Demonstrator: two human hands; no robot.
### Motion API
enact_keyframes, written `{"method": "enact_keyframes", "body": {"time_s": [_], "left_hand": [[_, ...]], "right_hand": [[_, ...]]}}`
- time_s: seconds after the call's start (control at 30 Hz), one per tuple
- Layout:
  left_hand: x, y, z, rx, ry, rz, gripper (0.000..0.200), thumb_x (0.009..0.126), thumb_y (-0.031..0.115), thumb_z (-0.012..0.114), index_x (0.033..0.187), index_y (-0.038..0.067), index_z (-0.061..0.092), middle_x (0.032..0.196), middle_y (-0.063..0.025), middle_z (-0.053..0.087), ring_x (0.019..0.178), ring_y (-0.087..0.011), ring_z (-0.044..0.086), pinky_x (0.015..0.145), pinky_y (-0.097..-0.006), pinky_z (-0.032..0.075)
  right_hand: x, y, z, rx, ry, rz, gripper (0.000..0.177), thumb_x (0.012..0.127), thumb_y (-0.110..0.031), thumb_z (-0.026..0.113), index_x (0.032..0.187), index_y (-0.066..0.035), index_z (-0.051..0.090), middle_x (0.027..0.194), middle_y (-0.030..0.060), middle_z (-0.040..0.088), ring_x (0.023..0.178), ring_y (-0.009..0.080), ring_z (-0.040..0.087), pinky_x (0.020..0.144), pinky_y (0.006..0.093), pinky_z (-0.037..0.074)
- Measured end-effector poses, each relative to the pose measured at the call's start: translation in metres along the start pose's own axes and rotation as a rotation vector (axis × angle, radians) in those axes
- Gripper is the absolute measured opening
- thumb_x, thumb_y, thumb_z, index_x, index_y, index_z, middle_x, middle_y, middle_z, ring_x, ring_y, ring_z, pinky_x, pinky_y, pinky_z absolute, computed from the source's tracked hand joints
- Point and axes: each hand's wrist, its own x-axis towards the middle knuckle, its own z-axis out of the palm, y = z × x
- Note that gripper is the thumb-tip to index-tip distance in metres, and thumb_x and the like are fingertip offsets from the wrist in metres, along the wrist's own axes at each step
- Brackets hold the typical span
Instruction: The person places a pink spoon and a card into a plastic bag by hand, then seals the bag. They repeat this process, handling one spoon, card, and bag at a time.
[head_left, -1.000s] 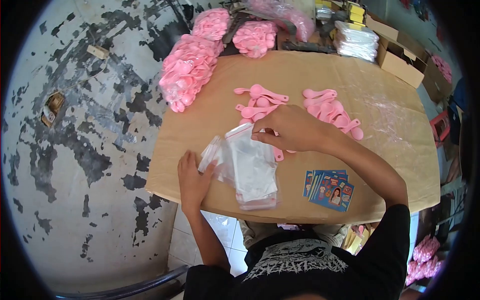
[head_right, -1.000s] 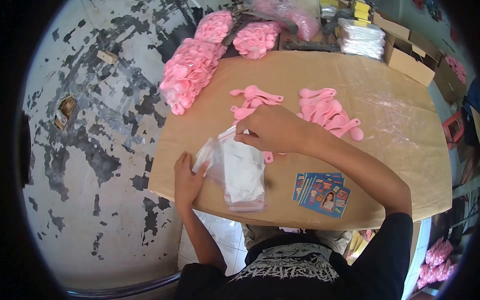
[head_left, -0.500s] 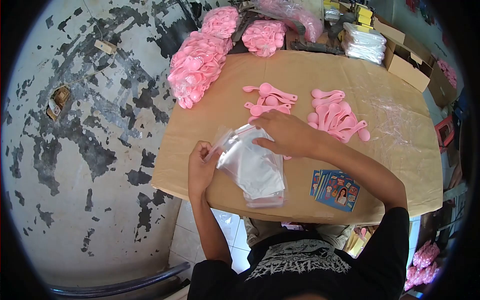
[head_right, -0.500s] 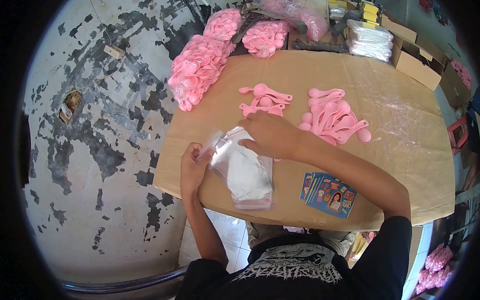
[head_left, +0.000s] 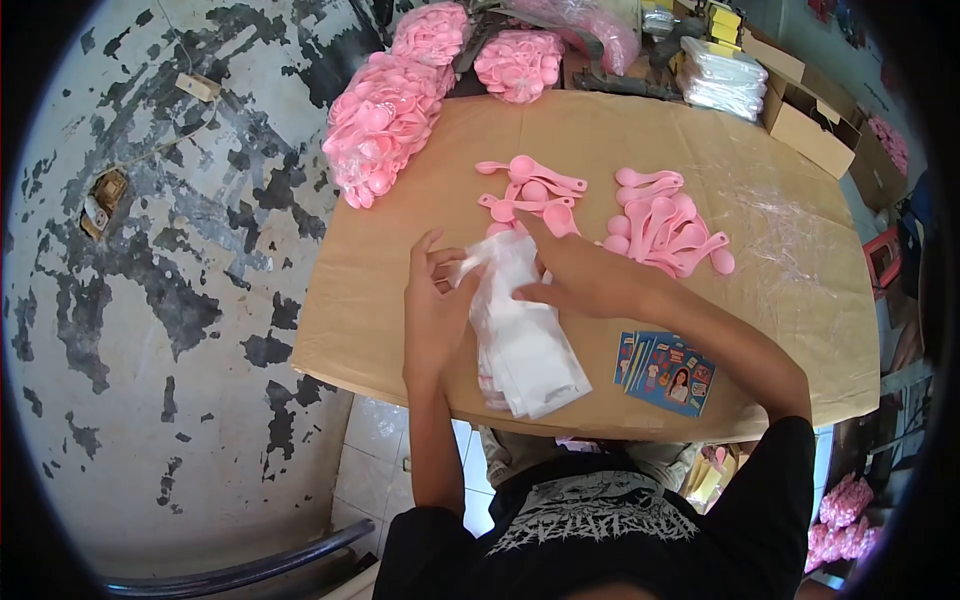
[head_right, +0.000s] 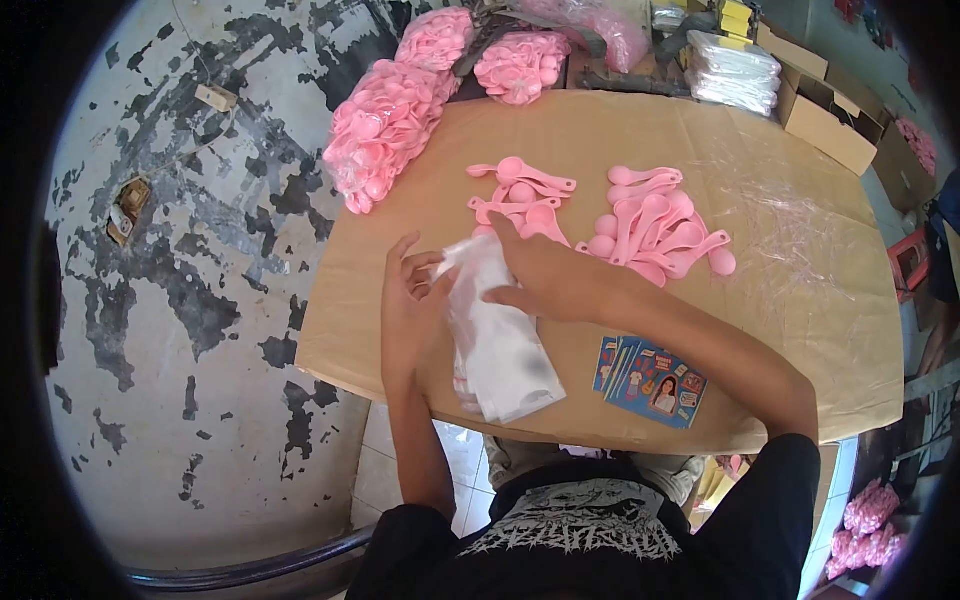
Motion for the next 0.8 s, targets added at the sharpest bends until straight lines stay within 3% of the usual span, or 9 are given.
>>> {"method": "enact_keyframes", "body": {"time_s": [0.07, 0.1, 0.23, 0.33, 0.37, 0.57, 0.67, 0.77, 0.8], "left_hand": [[-0.012, -0.006, 0.002, 0.311, 0.121, 0.070, 0.063, 0.091, 0.015, 0.066, 0.142, -0.003, 0.033, 0.124, -0.0228, 0.055, 0.115, -0.0282, 0.056, 0.098, -0.0376, 0.044], [-0.023, 0.001, 0.002, 0.321, 0.103, -0.009, 0.068, 0.094, 0.023, 0.062, 0.145, -0.005, 0.028, 0.135, -0.0299, 0.046, 0.128, -0.0377, 0.045, 0.109, -0.0425, 0.034], [-0.057, -0.013, 0.009, 0.435, 0.068, -0.028, 0.066, 0.096, 0.028, 0.057, 0.143, -0.010, 0.030, 0.137, -0.0329, 0.043, 0.130, -0.0421, 0.042, 0.110, -0.0428, 0.032], [-0.060, -0.006, 0.023, 0.402, 0.009, -0.031, 0.065, 0.097, 0.031, 0.055, 0.141, -0.012, 0.033, 0.136, -0.0334, 0.044, 0.129, -0.0437, 0.042, 0.109, -0.0436, 0.032], [-0.057, -0.002, 0.027, 0.399, -0.008, -0.014, 0.064, 0.097, 0.031, 0.055, 0.140, -0.011, 0.034, 0.135, -0.0332, 0.045, 0.128, -0.0438, 0.042, 0.108, -0.0440, 0.033], [-0.046, 0.018, 0.021, 0.458, -0.123, 0.024, 0.075, 0.090, 0.035, 0.063, 0.140, -0.011, 0.032, 0.128, -0.0322, 0.050, 0.120, -0.0437, 0.048, 0.102, -0.0465, 0.037], [-0.055, 0.033, 0.020, 0.666, -0.182, -0.035, 0.089, 0.082, 0.039, 0.072, 0.141, -0.011, 0.029, 0.126, -0.0317, 0.051, 0.118, -0.0437, 0.048, 0.101, -0.0466, 0.039], [-0.074, 0.037, 0.034, 0.994, -0.174, 0.057, 0.095, 0.075, 0.039, 0.079, 0.139, -0.011, 0.030, 0.124, -0.0300, 0.052, 0.117, -0.0437, 0.048, 0.099, -0.0464, 0.040], [-0.077, 0.037, 0.038, 1.103, -0.162, 0.122, 0.096, 0.072, 0.038, 0.080, 0.138, -0.011, 0.031, 0.123, -0.0293, 0.052, 0.117, -0.0437, 0.048, 0.098, -0.0464, 0.040]], "right_hand": [[-0.015, -0.010, -0.013, -0.100, -0.071, 0.109, 0.070, 0.091, -0.026, 0.064, 0.142, 0.006, 0.029, 0.102, 0.0294, 0.063, 0.093, 0.0394, 0.063, 0.077, 0.0444, 0.051], [-0.022, -0.012, -0.017, -0.125, -0.058, 0.092, 0.071, 0.091, -0.026, 0.064, 0.142, 0.007, 0.028, 0.100, 0.0295, 0.063, 0.091, 0.0403, 0.063, 0.077, 0.0452, 0.051], [-0.048, -0.021, -0.016, -0.218, -0.196, 0.086, 0.072, 0.093, -0.027, 0.059, 0.144, 0.009, 0.023, 0.089, 0.0284, 0.064, 0.082, 0.0427, 0.063, 0.073, 0.0471, 0.050], [-0.047, -0.034, -0.005, -0.141, -0.282, 0.144, 0.074, 0.094, -0.028, 0.060, 0.147, 0.006, 0.020, 0.079, 0.0238, 0.065, 0.072, 0.0371, 0.065, 0.067, 0.0445, 0.050], [-0.049, -0.027, 0.005, -0.108, -0.156, 0.037, 0.074, 0.095, -0.027, 0.058, 0.147, 0.008, 0.019, 0.075, 0.0239, 0.064, 0.068, 0.0389, 0.064, 0.065, 0.0449, 0.050], [-0.049, -0.004, 0.021, 0.021, -0.143, -0.077, 0.072, 0.092, -0.020, 0.059, 0.147, 0.005, 0.020, 0.081, 0.0237, 0.065, 0.073, 0.0388, 0.065, 0.068, 0.0453, 0.050], [-0.030, -0.043, -0.027, -0.349, -0.391, 0.173, 0.078, 0.085, -0.015, 0.066, 0.149, -0.002, 0.023, 0.107, 0.0222, 0.064, 0.098, 0.0358, 0.064, 0.081, 0.0452, 0.050], [-0.006, 0.012, -0.006, -0.741, 0.041, -0.416, 0.095, 0.072, -0.017, 0.080, 0.150, -0.011, 0.026, 0.140, 0.0167, 0.048, 0.131, 0.0333, 0.045, 0.103, 0.0486, 0.042], [-0.002, 0.008, -0.005, -0.774, -0.092, -0.418, 0.102, 0.066, -0.020, 0.083, 0.150, -0.013, 0.026, 0.146, 0.0145, 0.041, 0.136, 0.0322, 0.037, 0.107, 0.0507, 0.036]]}}
